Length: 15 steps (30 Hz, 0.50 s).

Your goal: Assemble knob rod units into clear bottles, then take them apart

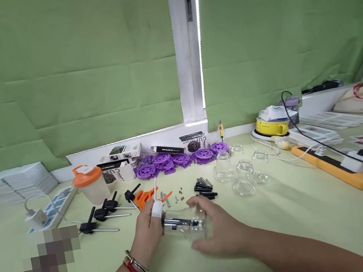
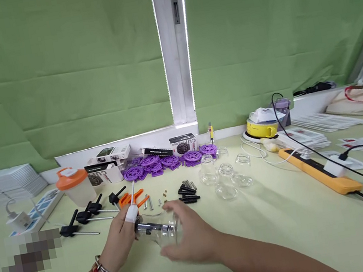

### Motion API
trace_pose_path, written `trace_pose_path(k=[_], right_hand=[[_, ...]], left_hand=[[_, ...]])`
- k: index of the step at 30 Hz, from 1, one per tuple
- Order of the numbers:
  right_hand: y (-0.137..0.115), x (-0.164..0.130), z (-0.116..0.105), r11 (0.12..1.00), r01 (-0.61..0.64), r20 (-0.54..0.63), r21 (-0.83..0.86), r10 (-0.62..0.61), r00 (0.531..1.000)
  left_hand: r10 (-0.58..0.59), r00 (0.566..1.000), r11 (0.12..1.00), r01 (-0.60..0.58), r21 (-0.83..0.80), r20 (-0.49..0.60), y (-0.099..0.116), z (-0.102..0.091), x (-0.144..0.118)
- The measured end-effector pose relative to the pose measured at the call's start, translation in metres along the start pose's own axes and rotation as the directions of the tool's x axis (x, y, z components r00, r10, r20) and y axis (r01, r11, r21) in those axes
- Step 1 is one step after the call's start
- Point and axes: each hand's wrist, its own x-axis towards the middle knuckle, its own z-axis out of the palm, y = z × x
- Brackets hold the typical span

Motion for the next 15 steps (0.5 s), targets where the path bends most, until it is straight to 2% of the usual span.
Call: trace_pose_path(k=[1, 2, 3, 4, 6, 8, 9, 10, 11, 12, 13, 15], right_hand=[[0.001, -0.001, -0.003, 0.971, 0.163, 0.025, -0.176, -0.161, 0.987], [0.001, -0.001, -0.006, 0.903, 0.300, 0.070, -0.306, -0.293, 0.954], [0.000, -0.002, -0.009, 0.839, 0.388, 0.114, -0.382, -0.374, 0.921], [-0.001, -0.001, -0.011, 0.814, 0.413, 0.129, -0.408, -0.397, 0.909], [-0.003, 0.000, -0.013, 0.900, 0.294, 0.050, -0.322, -0.294, 0.955], [-0.003, 0.002, -0.013, 0.999, 0.011, -0.005, -0.041, -0.011, 1.000], [-0.002, 0.003, -0.012, 0.980, -0.155, 0.043, 0.121, 0.151, 0.988], [-0.001, 0.005, -0.011, 0.923, -0.298, 0.127, 0.246, 0.274, 0.953], [0.000, 0.005, -0.011, 0.867, -0.391, 0.203, 0.310, 0.341, 0.918], [0.002, 0.006, -0.011, 0.852, -0.418, 0.235, 0.315, 0.357, 0.904], [0.003, 0.006, -0.011, 0.887, -0.375, 0.216, 0.270, 0.324, 0.921], [0.004, 0.005, -0.014, 0.992, -0.112, 0.123, 0.056, 0.104, 0.987]], left_hand=[[-0.052, 0.999, 0.999, 0.051, -0.007, -0.006, 0.001, 0.002, 0.001], [-0.094, 0.995, 0.995, 0.094, -0.024, -0.016, 0.002, 0.003, 0.001], [-0.122, 0.992, 0.992, 0.121, -0.046, -0.032, 0.003, 0.004, 0.002], [-0.136, 0.989, 0.989, 0.133, -0.067, -0.050, 0.005, 0.004, 0.003], [-0.133, 0.988, 0.989, 0.127, -0.077, -0.080, 0.008, 0.003, 0.003], [-0.073, 0.992, 0.997, 0.069, -0.046, -0.107, 0.009, 0.003, 0.004], [-0.027, 0.993, 0.999, 0.025, -0.022, -0.118, 0.008, 0.003, 0.003], [0.020, 0.992, 1.000, -0.020, 0.004, -0.122, 0.006, 0.003, 0.003], [0.057, 0.991, 0.998, -0.054, 0.025, -0.125, 0.004, 0.004, 0.003], [0.071, 0.990, 0.997, -0.066, 0.040, -0.124, 0.001, 0.004, 0.003], [0.061, 0.991, 0.997, -0.055, 0.046, -0.123, -0.002, 0.004, 0.004], [-0.004, 0.992, 1.000, 0.006, 0.023, -0.123, -0.006, 0.002, 0.005]])
